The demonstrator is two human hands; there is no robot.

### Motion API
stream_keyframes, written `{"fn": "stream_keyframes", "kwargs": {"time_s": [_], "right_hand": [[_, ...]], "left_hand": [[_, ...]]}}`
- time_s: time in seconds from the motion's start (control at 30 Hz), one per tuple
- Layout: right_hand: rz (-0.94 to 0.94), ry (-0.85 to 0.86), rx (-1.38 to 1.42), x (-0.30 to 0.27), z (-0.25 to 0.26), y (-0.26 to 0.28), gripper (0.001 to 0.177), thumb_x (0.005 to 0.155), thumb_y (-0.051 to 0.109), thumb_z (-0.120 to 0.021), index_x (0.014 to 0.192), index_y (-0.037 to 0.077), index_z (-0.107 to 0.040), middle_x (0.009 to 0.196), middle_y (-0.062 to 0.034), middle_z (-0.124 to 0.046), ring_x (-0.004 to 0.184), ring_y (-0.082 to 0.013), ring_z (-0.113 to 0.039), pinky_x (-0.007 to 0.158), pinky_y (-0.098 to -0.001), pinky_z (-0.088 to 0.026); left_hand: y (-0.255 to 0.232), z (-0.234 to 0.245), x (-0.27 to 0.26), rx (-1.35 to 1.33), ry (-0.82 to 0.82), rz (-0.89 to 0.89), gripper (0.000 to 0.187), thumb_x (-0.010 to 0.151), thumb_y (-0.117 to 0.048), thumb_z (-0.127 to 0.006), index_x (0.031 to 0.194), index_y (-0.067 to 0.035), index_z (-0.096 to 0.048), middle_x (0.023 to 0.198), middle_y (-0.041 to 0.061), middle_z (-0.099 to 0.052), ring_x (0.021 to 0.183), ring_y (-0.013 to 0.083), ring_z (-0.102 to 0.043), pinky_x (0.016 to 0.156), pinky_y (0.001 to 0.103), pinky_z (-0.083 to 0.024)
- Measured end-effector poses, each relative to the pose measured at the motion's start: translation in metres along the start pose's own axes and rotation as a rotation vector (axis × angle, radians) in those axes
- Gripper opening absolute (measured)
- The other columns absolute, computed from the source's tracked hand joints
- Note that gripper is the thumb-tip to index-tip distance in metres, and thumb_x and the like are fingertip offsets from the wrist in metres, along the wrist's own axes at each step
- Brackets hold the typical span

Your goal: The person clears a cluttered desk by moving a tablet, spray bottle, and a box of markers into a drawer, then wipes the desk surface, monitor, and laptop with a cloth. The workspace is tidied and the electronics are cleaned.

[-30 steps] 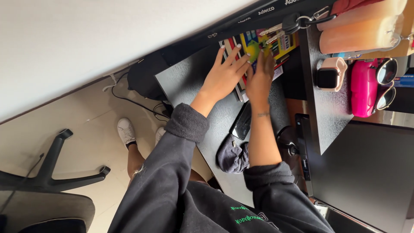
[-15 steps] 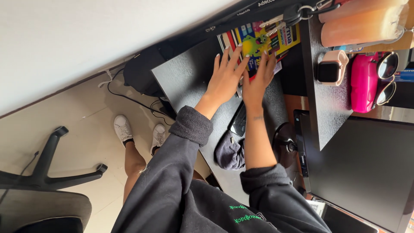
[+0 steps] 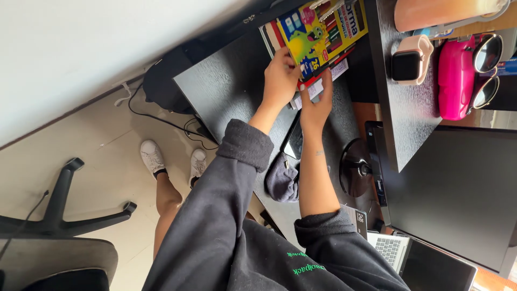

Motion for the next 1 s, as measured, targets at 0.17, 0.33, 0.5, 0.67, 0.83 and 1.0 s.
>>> {"fn": "stream_keyframes", "kwargs": {"time_s": [0.17,0.33,0.5,0.67,0.83,1.0], "right_hand": [[0.373,-0.021,-0.166,-0.010,-0.003,0.017,0.067,0.103,0.009,-0.076,0.158,0.016,-0.039,0.165,-0.0199,-0.034,0.158,-0.0359,-0.027,0.128,-0.0557,-0.033],[0.351,-0.155,-0.182,-0.002,-0.002,0.009,0.071,0.102,-0.010,-0.071,0.161,0.021,-0.044,0.166,-0.0195,-0.018,0.153,-0.0395,-0.032,0.125,-0.0611,-0.033],[0.525,-0.224,-0.238,0.021,0.002,0.004,0.045,0.120,0.020,-0.051,0.163,0.016,-0.037,0.171,-0.0187,-0.010,0.160,-0.0442,-0.032,0.130,-0.0549,-0.046],[0.392,-0.003,-0.196,0.047,-0.022,-0.008,0.072,0.102,-0.018,-0.043,0.163,0.017,-0.033,0.172,-0.0193,-0.009,0.162,-0.0419,-0.009,0.133,-0.0537,-0.034],[0.411,-0.036,-0.207,0.036,-0.022,0.009,0.058,0.112,-0.003,-0.047,0.163,0.022,-0.034,0.171,-0.0206,-0.018,0.161,-0.0427,-0.021,0.127,-0.0531,-0.043],[0.431,0.021,-0.208,0.021,-0.023,0.012,0.059,0.111,-0.007,-0.047,0.162,0.019,-0.034,0.168,-0.0264,-0.021,0.159,-0.0461,-0.020,0.129,-0.0579,-0.037]], "left_hand": [[-0.020,0.012,-0.024,-0.126,0.079,0.091,0.040,0.082,-0.005,-0.067,0.122,-0.011,-0.063,0.085,-0.001,-0.065,0.070,0.0169,-0.078,0.063,0.031,-0.063],[0.014,-0.013,-0.010,-0.210,0.167,0.048,0.055,0.082,-0.007,-0.079,0.133,-0.008,-0.060,0.102,0.008,-0.073,0.079,0.0272,-0.081,0.063,0.034,-0.068],[-0.015,-0.030,0.009,-0.066,0.250,-0.019,0.038,0.084,-0.012,-0.073,0.121,-0.013,-0.063,0.105,0.006,-0.079,0.106,0.0239,-0.076,0.088,0.037,-0.058],[-0.001,-0.016,0.025,0.006,0.070,0.068,0.032,0.082,-0.011,-0.069,0.114,-0.011,-0.066,0.091,0.004,-0.080,0.098,0.0207,-0.077,0.085,0.035,-0.057],[-0.027,-0.003,0.014,0.041,0.062,0.045,0.027,0.082,-0.012,-0.068,0.110,-0.011,-0.067,0.088,0.002,-0.075,0.093,0.0214,-0.074,0.080,0.036,-0.057],[-0.015,0.001,0.007,0.040,0.149,0.109,0.033,0.085,-0.009,-0.069,0.117,-0.008,-0.061,0.110,0.010,-0.077,0.103,0.0282,-0.075,0.086,0.039,-0.061]]}}
Point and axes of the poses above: each hand's wrist, its own x-axis towards the middle knuckle, its own z-axis out of the back of the hand, y = z × x, the point moved 5 cm from there along x, towards the middle knuckle
